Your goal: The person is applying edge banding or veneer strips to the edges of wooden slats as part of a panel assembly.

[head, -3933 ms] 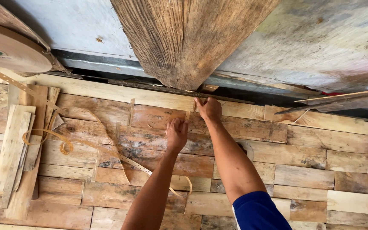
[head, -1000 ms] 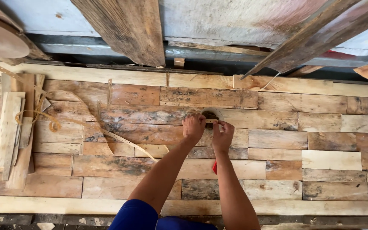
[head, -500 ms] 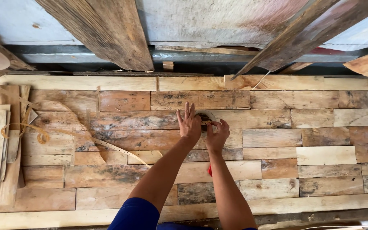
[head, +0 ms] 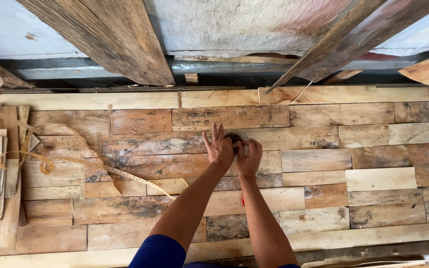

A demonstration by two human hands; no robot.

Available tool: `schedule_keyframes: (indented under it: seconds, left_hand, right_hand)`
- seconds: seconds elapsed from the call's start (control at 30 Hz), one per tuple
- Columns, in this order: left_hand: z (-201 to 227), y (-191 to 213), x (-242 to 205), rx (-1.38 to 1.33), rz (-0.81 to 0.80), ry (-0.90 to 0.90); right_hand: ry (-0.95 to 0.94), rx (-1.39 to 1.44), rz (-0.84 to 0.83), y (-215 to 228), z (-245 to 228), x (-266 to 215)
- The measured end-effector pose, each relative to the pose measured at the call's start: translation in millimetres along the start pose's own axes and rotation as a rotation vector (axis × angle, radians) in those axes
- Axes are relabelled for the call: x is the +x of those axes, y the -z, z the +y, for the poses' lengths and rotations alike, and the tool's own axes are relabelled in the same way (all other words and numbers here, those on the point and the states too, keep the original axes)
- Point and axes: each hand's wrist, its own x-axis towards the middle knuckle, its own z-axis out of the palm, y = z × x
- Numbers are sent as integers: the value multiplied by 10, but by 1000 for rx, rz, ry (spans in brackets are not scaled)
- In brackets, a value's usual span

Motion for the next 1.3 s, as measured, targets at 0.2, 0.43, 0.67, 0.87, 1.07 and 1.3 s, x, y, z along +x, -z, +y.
schedule_keyframes:
  seconds: [0.2, 0.43, 0.67, 0.87, 1.07, 1.3]
  left_hand:
    - [-1, 24, -26, -23, 12, -7]
    - [37, -6, 14, 14, -2, 31]
    - [37, -133, 67, -11, 35, 49]
    - [61, -63, 81, 57, -11, 59]
    - [109, 39, 74, 74, -62, 66]
    - [120, 130, 68, 103, -135, 77]
  right_hand:
    - [-30, 41, 13, -25, 79, 16]
    - [-21, 72, -3, -5, 44, -9]
    - [-123, 95, -101, -58, 55, 110]
    - [-212, 15, -209, -249, 439, 249]
    - [-279, 4, -200, -348, 620, 259]
    - [-372, 51, -110, -418, 560, 255]
